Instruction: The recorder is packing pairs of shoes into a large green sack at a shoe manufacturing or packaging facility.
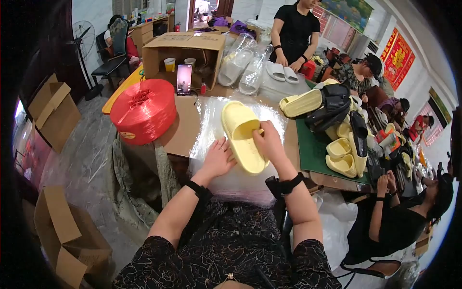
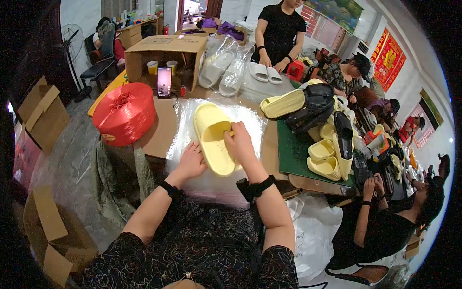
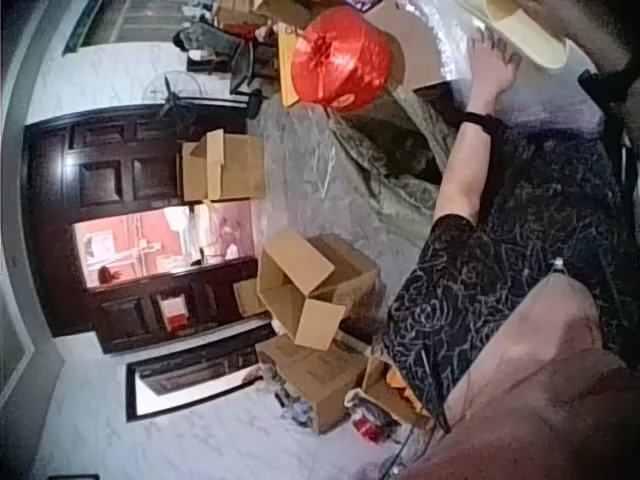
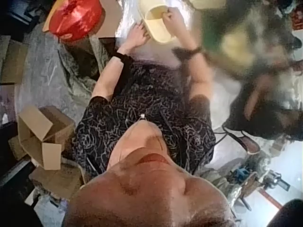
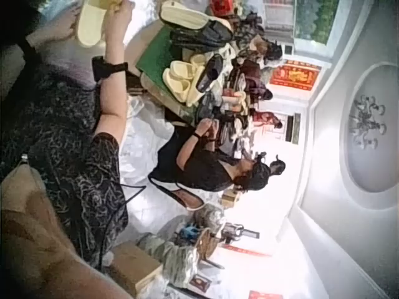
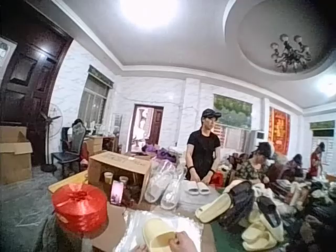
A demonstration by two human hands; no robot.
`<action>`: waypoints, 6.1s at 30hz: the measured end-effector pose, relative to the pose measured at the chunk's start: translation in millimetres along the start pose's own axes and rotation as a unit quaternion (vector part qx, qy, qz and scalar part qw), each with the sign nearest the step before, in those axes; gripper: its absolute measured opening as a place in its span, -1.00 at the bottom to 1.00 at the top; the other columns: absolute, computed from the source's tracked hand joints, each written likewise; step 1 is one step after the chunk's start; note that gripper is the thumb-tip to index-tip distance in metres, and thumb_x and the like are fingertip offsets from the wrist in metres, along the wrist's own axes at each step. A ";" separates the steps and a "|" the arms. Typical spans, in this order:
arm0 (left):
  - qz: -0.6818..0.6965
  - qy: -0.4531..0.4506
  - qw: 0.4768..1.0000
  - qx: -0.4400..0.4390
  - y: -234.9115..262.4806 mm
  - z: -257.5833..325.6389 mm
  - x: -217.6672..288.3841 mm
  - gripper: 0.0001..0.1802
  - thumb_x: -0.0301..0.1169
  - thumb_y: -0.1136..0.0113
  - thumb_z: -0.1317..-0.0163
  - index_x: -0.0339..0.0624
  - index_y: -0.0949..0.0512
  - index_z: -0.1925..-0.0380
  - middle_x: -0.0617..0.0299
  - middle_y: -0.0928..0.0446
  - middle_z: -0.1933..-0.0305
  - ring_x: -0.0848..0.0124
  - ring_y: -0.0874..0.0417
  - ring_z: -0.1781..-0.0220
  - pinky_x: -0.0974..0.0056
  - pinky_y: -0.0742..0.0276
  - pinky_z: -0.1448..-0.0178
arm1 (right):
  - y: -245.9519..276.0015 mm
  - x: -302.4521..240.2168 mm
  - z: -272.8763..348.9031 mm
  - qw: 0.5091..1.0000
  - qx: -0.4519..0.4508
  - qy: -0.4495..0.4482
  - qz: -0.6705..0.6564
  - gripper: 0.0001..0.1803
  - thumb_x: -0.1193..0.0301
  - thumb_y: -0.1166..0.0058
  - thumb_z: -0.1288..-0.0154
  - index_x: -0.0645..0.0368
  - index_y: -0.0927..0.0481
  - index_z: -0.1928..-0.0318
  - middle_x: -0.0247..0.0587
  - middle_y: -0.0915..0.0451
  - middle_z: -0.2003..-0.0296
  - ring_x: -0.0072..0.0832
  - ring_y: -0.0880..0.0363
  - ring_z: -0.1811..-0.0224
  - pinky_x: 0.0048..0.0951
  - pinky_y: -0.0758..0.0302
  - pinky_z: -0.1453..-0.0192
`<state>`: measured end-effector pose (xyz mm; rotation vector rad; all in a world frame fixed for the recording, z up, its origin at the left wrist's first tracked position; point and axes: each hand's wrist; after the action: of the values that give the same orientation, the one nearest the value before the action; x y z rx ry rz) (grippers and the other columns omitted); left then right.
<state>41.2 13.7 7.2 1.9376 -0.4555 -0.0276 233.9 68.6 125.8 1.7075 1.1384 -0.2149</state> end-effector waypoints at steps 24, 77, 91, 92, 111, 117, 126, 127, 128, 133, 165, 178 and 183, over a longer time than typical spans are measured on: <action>0.099 0.017 0.993 -0.054 8.6 -5.6 -1.1 -0.25 0.01 -0.12 -0.14 -0.08 -0.37 -0.32 -0.05 -0.37 -0.37 -0.01 -0.20 -0.48 -0.04 0.00 -0.55 | -65.5 35.7 7.1 0.992 -0.026 -0.032 0.122 -0.65 0.19 -0.05 -0.35 0.30 -0.60 0.26 0.06 -0.53 0.23 -0.01 -0.58 0.20 -0.06 -0.52 0.08; 0.277 0.184 0.941 -0.065 63.4 -8.1 39.5 -0.56 -0.11 0.12 -0.47 -0.11 -0.61 -0.07 -0.09 -0.64 0.17 0.00 -0.64 0.09 0.10 -0.51 -0.03 | 83.7 -19.0 169.5 0.996 0.046 0.007 -0.072 -0.68 0.55 -0.19 -0.18 0.31 -0.62 0.02 0.07 -0.54 -0.14 -0.09 -0.54 -0.19 -0.26 -0.45 -0.22; 0.180 -0.056 0.982 0.008 78.1 -1.4 39.1 -0.56 -0.19 0.13 -0.45 0.03 -0.48 -0.25 -0.10 -0.54 -0.18 -0.02 -0.55 -0.19 0.08 -0.44 -0.28 | 44.1 -12.6 147.4 0.990 -0.047 -0.006 0.132 -0.77 0.35 -0.08 -0.28 0.30 -0.47 0.33 0.03 -0.48 0.28 0.06 -0.55 0.35 -0.03 -0.50 0.27; 0.164 -0.092 0.982 -0.010 76.4 -2.4 38.3 -0.56 -0.23 0.11 -0.44 0.00 -0.47 -0.26 -0.12 -0.44 -0.29 -0.03 -0.43 -0.34 0.05 -0.33 -0.40 | 43.0 -16.3 145.7 0.990 -0.047 -0.009 0.133 -0.77 0.35 -0.08 -0.29 0.30 -0.47 0.33 0.05 -0.47 0.29 0.07 -0.55 0.34 -0.02 -0.50 0.27; 0.288 -0.202 0.936 0.016 144.6 19.1 67.8 -0.65 -0.35 0.09 -0.45 0.01 -0.59 -0.12 0.24 -0.41 -0.38 0.09 -0.24 -0.50 -0.05 -0.03 -0.56 | -56.7 38.2 14.3 0.977 0.057 -0.075 0.190 -0.69 0.28 0.05 -0.39 0.34 -0.53 0.25 0.20 -0.51 0.23 0.08 -0.54 0.26 -0.07 -0.52 0.17; 0.257 -0.183 0.948 0.029 149.0 33.1 46.7 -0.71 -0.32 -0.01 -0.41 -0.03 -0.64 -0.02 0.28 -0.48 -0.32 0.11 -0.26 -0.49 -0.07 -0.08 -0.55 | -80.0 39.1 -17.0 0.976 0.071 -0.105 0.175 -0.60 0.23 -0.03 -0.36 0.42 -0.52 0.13 0.21 -0.51 0.16 0.11 -0.55 0.04 -0.04 -0.51 -0.02; 0.364 -0.024 0.927 0.091 137.8 73.7 6.9 -0.51 -0.23 -0.26 -0.19 -0.16 -0.56 -0.11 -0.02 -0.52 -0.21 0.07 -0.45 -0.33 0.06 -0.33 -0.38 | -23.7 -13.9 92.0 0.976 -0.027 0.150 0.158 -0.25 0.26 -0.29 -0.19 0.26 -0.30 -0.32 0.19 -0.24 -0.33 0.07 -0.52 -0.07 -0.02 -0.47 -0.21; 0.375 0.073 0.916 0.121 130.7 77.0 4.1 -0.51 -0.19 -0.25 -0.21 -0.18 -0.55 -0.10 -0.04 -0.53 -0.19 0.08 -0.53 -0.25 0.09 -0.41 -0.31 | -6.4 -24.3 114.7 0.982 -0.112 0.104 0.114 -0.30 0.30 -0.30 -0.19 0.26 -0.36 -0.29 0.13 -0.34 -0.29 -0.06 -0.56 -0.06 -0.10 -0.50 -0.18; 0.394 0.157 0.894 0.144 121.5 77.1 2.9 -0.49 -0.04 -0.15 -0.30 -0.25 -0.58 -0.02 -0.02 -0.61 0.02 0.16 -0.67 0.08 0.13 -0.55 -0.04 | 13.4 -34.1 129.3 0.977 -0.195 0.056 0.068 -0.36 0.34 -0.31 -0.20 0.25 -0.41 -0.26 0.07 -0.43 -0.24 -0.18 -0.60 -0.05 -0.19 -0.53 -0.15; 0.405 0.346 0.842 -0.083 101.0 81.7 -26.2 -0.29 0.20 0.05 -0.35 -0.35 -0.62 0.20 0.11 -0.61 0.45 0.32 -0.60 0.46 0.24 -0.51 0.27 | 109.8 -44.8 136.7 0.866 -0.371 -0.169 -0.290 -0.86 0.46 -0.26 -0.23 0.28 -0.71 0.25 -0.29 -0.70 0.43 -0.64 -0.66 0.35 -0.65 -0.54 0.26; 0.553 0.304 0.768 -0.111 114.3 83.1 -48.3 -0.74 -0.34 -0.20 -0.32 -0.32 -0.66 0.12 0.30 -0.67 0.32 0.65 -0.40 0.60 0.51 -0.29 0.56 | 62.9 57.7 108.5 0.892 -0.209 -0.319 -0.242 -0.70 0.32 -0.19 -0.30 0.24 -0.67 0.04 -0.41 -0.70 0.39 -0.79 -0.32 0.55 -0.71 -0.24 0.49; 0.576 0.177 0.789 0.120 113.1 66.6 -16.2 -0.84 -0.52 -0.15 -0.31 -0.40 -0.63 0.19 0.15 -0.65 0.14 0.34 -0.69 0.05 0.37 -0.62 -0.01 | 57.4 65.1 107.7 0.878 -0.002 -0.233 -0.417 -0.80 0.46 -0.06 -0.40 0.33 -0.56 0.07 -0.18 -0.62 0.15 -0.47 -0.62 0.18 -0.44 -0.58 -0.04; 0.505 0.059 0.833 0.219 106.3 64.5 5.6 -0.87 -0.59 -0.23 -0.18 -0.34 -0.67 0.27 0.08 -0.65 0.08 0.29 -0.67 -0.02 0.29 -0.58 -0.12 | 31.4 71.7 108.3 0.815 0.188 -0.175 -0.519 -0.76 0.44 -0.12 -0.38 0.27 -0.49 0.02 -0.18 -0.58 0.06 -0.44 -0.58 -0.01 -0.36 -0.51 -0.17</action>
<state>-0.3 -80.7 77.0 1.8746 -1.4463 0.9463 335.3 21.3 52.6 1.0864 1.7023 -1.4519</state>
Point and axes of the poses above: each hand's wrist, its own z-axis away from the middle knuckle, its own y-axis out of the back of the hand, x = y × z
